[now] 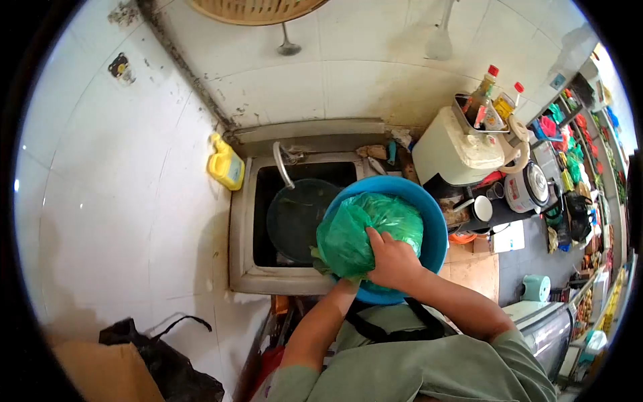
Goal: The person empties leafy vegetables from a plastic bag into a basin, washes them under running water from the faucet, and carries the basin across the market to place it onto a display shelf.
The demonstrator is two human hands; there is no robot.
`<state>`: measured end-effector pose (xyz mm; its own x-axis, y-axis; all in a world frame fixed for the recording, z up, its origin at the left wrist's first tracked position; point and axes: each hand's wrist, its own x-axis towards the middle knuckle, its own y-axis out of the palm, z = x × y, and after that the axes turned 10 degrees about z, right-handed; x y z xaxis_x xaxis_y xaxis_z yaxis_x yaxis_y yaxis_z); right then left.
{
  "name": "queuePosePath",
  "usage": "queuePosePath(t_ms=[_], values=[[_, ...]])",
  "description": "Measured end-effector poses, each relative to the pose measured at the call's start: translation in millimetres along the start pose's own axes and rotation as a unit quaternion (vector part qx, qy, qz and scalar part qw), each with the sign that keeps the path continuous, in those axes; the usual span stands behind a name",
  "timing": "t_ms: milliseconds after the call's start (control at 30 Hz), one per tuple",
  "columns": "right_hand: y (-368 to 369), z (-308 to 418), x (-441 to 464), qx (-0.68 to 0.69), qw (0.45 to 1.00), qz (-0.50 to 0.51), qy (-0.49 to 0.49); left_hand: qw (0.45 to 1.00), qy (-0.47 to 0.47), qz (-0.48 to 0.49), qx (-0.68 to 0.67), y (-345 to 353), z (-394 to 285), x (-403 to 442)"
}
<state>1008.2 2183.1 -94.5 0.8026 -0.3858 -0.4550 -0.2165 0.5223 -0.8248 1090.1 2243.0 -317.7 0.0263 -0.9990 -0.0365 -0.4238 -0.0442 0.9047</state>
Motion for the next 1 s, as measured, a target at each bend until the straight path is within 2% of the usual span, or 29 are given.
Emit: queuePosePath(t_ms=[333,467,500,533,567,633,700,733,800,833,900,1000], values=[[-5.9,-3.1,-51.1,0.112,0.991,-0.050,0.044,0.997,-0.067,-0.020,0.044,-3.0,18.1,-17.8],[-9.5,10.6,-65.6,0.121,0.991,-0.053,-0.001,0.987,-0.111,-0.036,0.114,-4.6,15.3,-32.2],[-14.1,16.7,-68.4,0.110,0.994,-0.028,-0.008,0.978,-0.133,-0.043,0.153,-3.5,10.7,-37.5],[-15.4,20.7,-70.2,0.099,0.995,-0.002,-0.015,0.964,-0.163,-0.046,0.204,-0.4,5.2,-44.7],[-10.5,23.4,-72.6,0.073,0.995,-0.042,-0.053,0.950,-0.190,-0.044,0.243,1.4,0.1,-48.9],[-11.8,32.8,-74.9,0.027,0.996,-0.051,-0.069,0.906,-0.209,-0.043,0.366,12.4,-8.9,-65.6],[-5.3,42.4,-72.2,-0.082,0.988,-0.097,-0.090,0.856,-0.185,-0.037,0.481,23.4,-15.5,-68.3],[-1.1,43.9,-67.4,-0.082,0.988,-0.098,-0.090,0.830,-0.162,-0.023,0.534,28.2,-17.8,-61.3],[9.1,44.7,-55.2,-0.135,0.980,-0.135,-0.050,0.775,-0.129,0.022,0.618,34.0,-22.2,-31.3],[17.0,41.6,-45.0,-0.134,0.980,-0.136,-0.051,0.749,-0.130,0.050,0.648,34.0,-22.8,-14.0],[32.9,26.8,-18.4,-0.166,0.977,-0.130,0.021,0.707,-0.167,0.098,0.680,30.6,-22.1,12.6],[45.3,-0.1,4.6,-0.146,0.978,-0.146,0.013,0.668,-0.235,0.140,0.692,22.4,-15.1,29.5]])
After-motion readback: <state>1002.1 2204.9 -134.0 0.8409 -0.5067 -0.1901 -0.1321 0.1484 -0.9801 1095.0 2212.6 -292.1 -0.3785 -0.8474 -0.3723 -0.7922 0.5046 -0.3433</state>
